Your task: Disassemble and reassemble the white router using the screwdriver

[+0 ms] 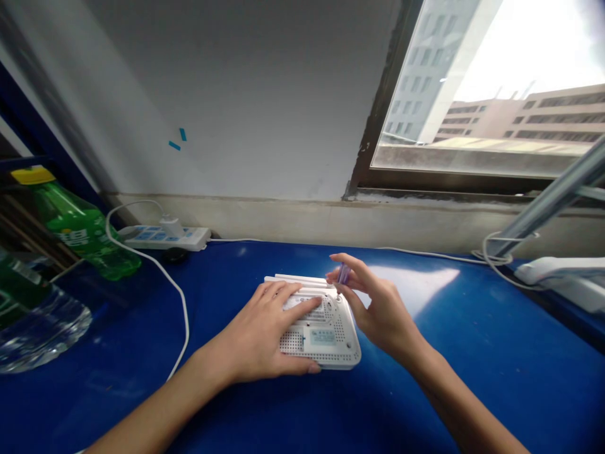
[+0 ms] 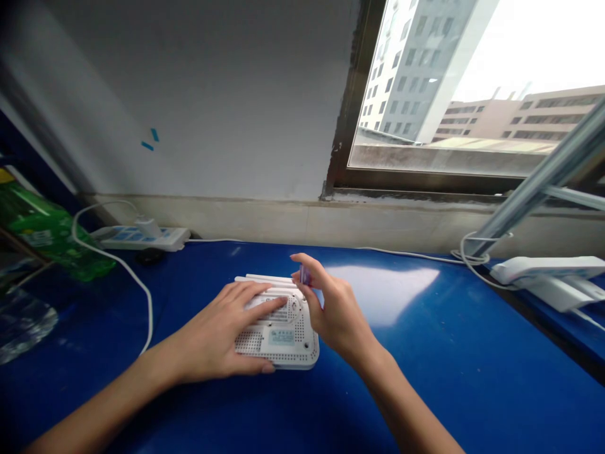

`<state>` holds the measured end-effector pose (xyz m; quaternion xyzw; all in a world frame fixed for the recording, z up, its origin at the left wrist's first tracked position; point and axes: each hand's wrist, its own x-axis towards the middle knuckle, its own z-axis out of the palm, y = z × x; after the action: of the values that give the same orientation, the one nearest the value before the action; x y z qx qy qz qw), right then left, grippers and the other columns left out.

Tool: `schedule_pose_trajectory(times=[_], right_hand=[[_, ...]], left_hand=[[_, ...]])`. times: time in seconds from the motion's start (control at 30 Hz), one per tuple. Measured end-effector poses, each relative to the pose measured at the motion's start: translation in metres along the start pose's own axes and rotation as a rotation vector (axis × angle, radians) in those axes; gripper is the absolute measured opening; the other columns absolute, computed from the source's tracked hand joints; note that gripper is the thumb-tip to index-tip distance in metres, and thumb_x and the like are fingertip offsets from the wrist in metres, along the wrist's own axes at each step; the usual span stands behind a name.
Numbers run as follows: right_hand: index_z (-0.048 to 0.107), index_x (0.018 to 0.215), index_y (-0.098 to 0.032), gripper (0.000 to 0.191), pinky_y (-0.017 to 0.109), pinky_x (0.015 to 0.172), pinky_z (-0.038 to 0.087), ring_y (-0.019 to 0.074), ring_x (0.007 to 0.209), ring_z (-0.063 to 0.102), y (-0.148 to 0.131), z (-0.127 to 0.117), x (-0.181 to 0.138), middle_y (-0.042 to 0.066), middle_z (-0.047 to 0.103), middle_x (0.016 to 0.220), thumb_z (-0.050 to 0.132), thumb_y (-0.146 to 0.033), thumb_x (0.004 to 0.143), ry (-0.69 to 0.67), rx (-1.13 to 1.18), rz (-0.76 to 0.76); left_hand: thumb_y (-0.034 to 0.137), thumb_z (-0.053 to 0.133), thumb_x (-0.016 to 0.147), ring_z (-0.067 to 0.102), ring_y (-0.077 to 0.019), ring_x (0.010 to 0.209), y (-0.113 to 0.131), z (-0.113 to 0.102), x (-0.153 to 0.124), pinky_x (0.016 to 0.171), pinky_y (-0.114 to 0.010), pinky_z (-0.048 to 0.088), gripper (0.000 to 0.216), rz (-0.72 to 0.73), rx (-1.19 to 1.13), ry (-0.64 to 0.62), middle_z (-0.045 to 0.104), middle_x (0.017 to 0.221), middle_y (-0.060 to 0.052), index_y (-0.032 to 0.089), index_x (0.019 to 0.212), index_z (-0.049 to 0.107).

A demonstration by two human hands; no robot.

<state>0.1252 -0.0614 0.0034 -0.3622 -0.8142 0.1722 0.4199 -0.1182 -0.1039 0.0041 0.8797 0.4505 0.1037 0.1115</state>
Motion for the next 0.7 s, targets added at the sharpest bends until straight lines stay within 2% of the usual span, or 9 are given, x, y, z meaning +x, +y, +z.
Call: schedule_pose_trajectory(times=[0.2, 0.4, 0.47, 0.6, 0.7], right_hand=[[0.061, 0.135, -0.023, 0.039, 0.029, 0.075, 0.06, 0.0166, 0.074, 0.075, -0.002, 0.007, -0.003, 0.001, 0.077, 0.091, 0.061, -0.018, 0.096, 0.12, -0.155, 0.028], [0.062, 0.137, -0.022, 0.038, 0.035, 0.069, 0.059, 0.0187, 0.067, 0.068, -0.008, 0.016, -0.005, 0.005, 0.072, 0.086, 0.061, -0.026, 0.099, 0.219, -0.343, -0.019], [0.058, 0.142, -0.022, 0.043, 0.037, 0.073, 0.06, 0.0198, 0.074, 0.07, -0.006, 0.012, -0.003, 0.006, 0.073, 0.091, 0.061, -0.027, 0.099, 0.193, -0.294, -0.005], [0.045, 0.152, -0.025, 0.052, 0.035, 0.093, 0.059, 0.0199, 0.109, 0.071, 0.003, -0.004, 0.002, 0.009, 0.073, 0.121, 0.052, -0.018, 0.101, -0.003, -0.024, -0.007], [0.05, 0.147, -0.026, 0.049, 0.033, 0.091, 0.06, 0.017, 0.099, 0.074, 0.009, -0.014, 0.001, 0.004, 0.077, 0.109, 0.054, -0.015, 0.099, -0.076, 0.021, -0.027]], left_hand=[[0.081, 0.066, 0.077, 0.037, -0.0404, 0.146, 0.0, 0.001, 0.0, 0.119, -0.063, 0.027, 0.095, -0.004, 0.01, 0.0, 0.041, 0.161, -0.012, 0.038, 0.157, 0.039], [0.08, 0.067, 0.076, 0.038, -0.0398, 0.145, 0.001, 0.0, 0.0, 0.119, -0.063, 0.028, 0.095, 0.003, 0.009, 0.011, 0.043, 0.159, -0.013, 0.037, 0.156, 0.042], [0.08, 0.067, 0.077, 0.038, -0.0401, 0.146, 0.001, 0.001, 0.0, 0.12, -0.064, 0.027, 0.095, 0.007, 0.009, 0.011, 0.042, 0.16, -0.012, 0.037, 0.157, 0.041], [0.08, 0.067, 0.077, 0.039, -0.0408, 0.145, 0.001, 0.001, 0.001, 0.119, -0.065, 0.028, 0.095, 0.006, 0.01, 0.003, 0.043, 0.159, -0.013, 0.037, 0.157, 0.04], [0.08, 0.067, 0.077, 0.039, -0.0407, 0.145, 0.0, 0.001, 0.0, 0.119, -0.065, 0.028, 0.095, 0.007, 0.006, 0.005, 0.043, 0.158, -0.013, 0.038, 0.158, 0.039]])
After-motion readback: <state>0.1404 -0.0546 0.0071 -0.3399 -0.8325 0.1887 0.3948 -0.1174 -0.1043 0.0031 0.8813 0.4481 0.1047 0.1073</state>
